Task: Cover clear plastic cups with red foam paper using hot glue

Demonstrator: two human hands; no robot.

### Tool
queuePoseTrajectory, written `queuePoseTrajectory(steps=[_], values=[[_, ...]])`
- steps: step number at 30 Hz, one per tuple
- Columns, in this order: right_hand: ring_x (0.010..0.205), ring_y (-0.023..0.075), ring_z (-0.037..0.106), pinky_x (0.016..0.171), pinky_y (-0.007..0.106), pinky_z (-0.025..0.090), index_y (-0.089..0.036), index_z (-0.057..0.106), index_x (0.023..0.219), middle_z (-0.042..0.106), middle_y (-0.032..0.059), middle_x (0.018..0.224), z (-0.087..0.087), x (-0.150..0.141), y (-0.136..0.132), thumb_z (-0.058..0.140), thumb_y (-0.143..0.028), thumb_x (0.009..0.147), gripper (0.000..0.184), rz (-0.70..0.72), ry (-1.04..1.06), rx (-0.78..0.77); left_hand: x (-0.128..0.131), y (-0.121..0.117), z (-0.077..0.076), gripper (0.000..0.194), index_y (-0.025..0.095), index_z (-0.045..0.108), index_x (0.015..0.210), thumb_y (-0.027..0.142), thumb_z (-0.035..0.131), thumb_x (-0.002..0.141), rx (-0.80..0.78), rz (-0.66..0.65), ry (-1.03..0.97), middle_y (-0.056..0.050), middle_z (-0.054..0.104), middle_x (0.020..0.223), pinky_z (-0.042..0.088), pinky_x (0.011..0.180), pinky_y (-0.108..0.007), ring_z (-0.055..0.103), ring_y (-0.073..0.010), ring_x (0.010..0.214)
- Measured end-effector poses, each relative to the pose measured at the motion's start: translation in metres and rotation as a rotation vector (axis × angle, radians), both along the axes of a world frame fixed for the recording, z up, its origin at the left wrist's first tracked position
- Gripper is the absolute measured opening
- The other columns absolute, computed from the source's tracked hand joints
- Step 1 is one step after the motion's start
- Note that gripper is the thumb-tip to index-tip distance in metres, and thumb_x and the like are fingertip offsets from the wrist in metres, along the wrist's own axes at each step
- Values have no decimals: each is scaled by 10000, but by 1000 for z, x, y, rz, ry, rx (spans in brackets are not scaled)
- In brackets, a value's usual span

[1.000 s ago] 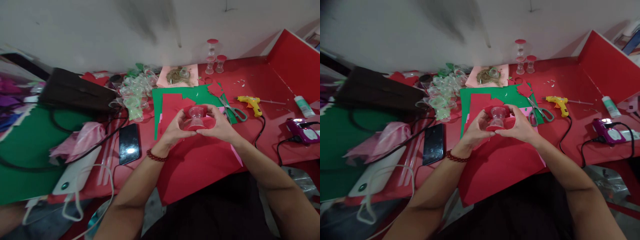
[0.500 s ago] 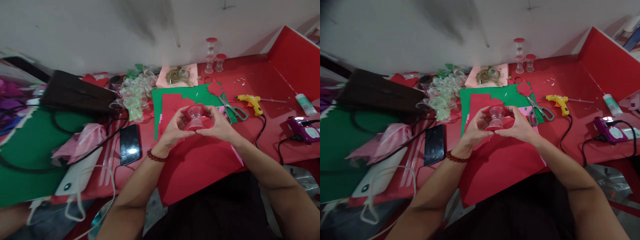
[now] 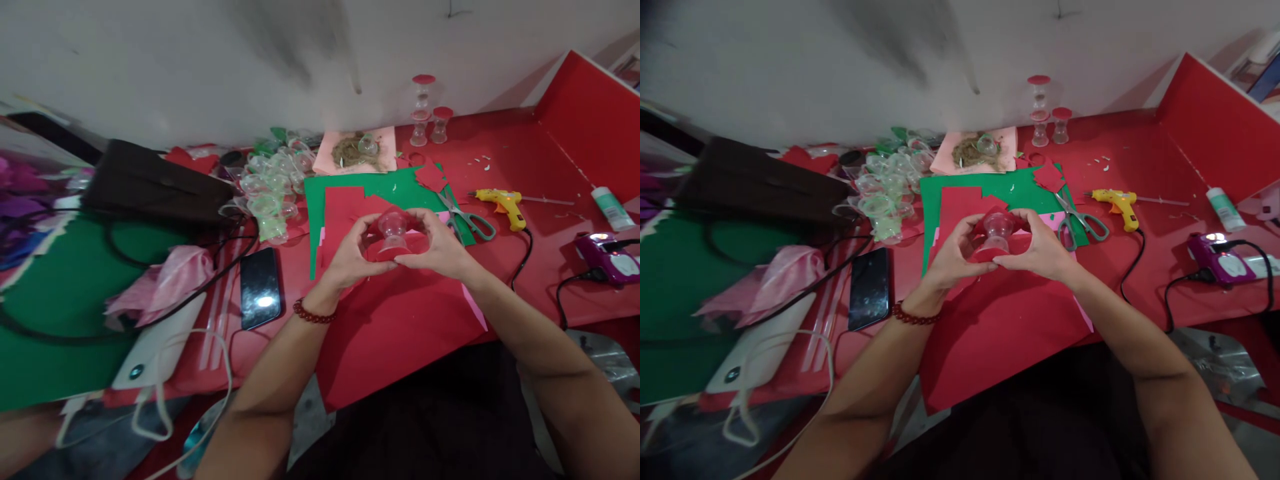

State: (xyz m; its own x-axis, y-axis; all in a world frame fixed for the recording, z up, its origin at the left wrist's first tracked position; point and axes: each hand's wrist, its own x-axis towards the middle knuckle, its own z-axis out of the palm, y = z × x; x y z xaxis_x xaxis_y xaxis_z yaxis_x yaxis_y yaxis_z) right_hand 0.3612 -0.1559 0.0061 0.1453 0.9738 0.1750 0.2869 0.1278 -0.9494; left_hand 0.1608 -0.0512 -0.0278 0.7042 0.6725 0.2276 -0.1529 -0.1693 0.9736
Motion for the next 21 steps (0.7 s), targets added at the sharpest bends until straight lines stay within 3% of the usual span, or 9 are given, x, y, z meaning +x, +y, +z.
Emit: queuePoseTrajectory(steps=[4, 7, 11, 14, 17, 21], values=[[1332, 361, 657, 1198, 594, 503, -252, 568, 1279, 681, 148, 1376, -4, 1, 0, 960, -558, 623, 823, -21, -3, -4, 2, -2, 0, 947, 322, 621, 1443, 349, 1055, 602, -68, -39, -22, -119, 610, 1582, 539, 1163, -477, 648, -327, 1387], [1370, 362, 639, 1197, 594, 502, -275, 525, 1372, 659, 141, 1419, -3, 2, -2, 966, -513, 628, 897, 15, -35, -2, -1, -4, 3, 980, 344, 603, 1498, 330, 1046, 623, -100, -69, -13, -112, 547, 1657, 499, 1219, -484, 571, -344, 1491], [1363, 343, 643, 1224, 598, 471, -285, 376, 1539, 639, 151, 1435, -7, 1, -1, 958, -489, 636, 1093, 73, 49, -4, 1, -5, 4, 907, 309, 661, 1418, 332, 1057, 603, -142, -47, -57, -111, 653, 1516, 519, 1197, -488, 612, -349, 1438], [1376, 349, 626, 1244, 600, 444, -285, 458, 1441, 624, 152, 1454, -12, -1, 3, 967, -541, 621, 998, 40, 104, -29, 6, -7, 0, 879, 308, 671, 1401, 393, 1050, 614, -219, -38, -119, -104, 667, 1487, 542, 1165, -477, 628, -348, 1415], [1295, 341, 656, 1197, 588, 488, -276, 531, 1297, 663, 137, 1366, -16, -3, 4, 974, -581, 619, 866, -5, 132, -58, 8, -9, 0, 911, 326, 657, 1441, 412, 1043, 621, -280, -23, -147, -98, 620, 1564, 538, 1171, -459, 587, -347, 1465], [1218, 318, 677, 1145, 570, 522, -290, 473, 1388, 667, 120, 1322, -16, -5, 2, 1004, -579, 586, 1004, -29, 146, 2, 3, -8, 7, 952, 343, 657, 1470, 345, 1050, 603, -291, -75, -122, -85, 564, 1652, 514, 1201, -451, 535, -350, 1522]])
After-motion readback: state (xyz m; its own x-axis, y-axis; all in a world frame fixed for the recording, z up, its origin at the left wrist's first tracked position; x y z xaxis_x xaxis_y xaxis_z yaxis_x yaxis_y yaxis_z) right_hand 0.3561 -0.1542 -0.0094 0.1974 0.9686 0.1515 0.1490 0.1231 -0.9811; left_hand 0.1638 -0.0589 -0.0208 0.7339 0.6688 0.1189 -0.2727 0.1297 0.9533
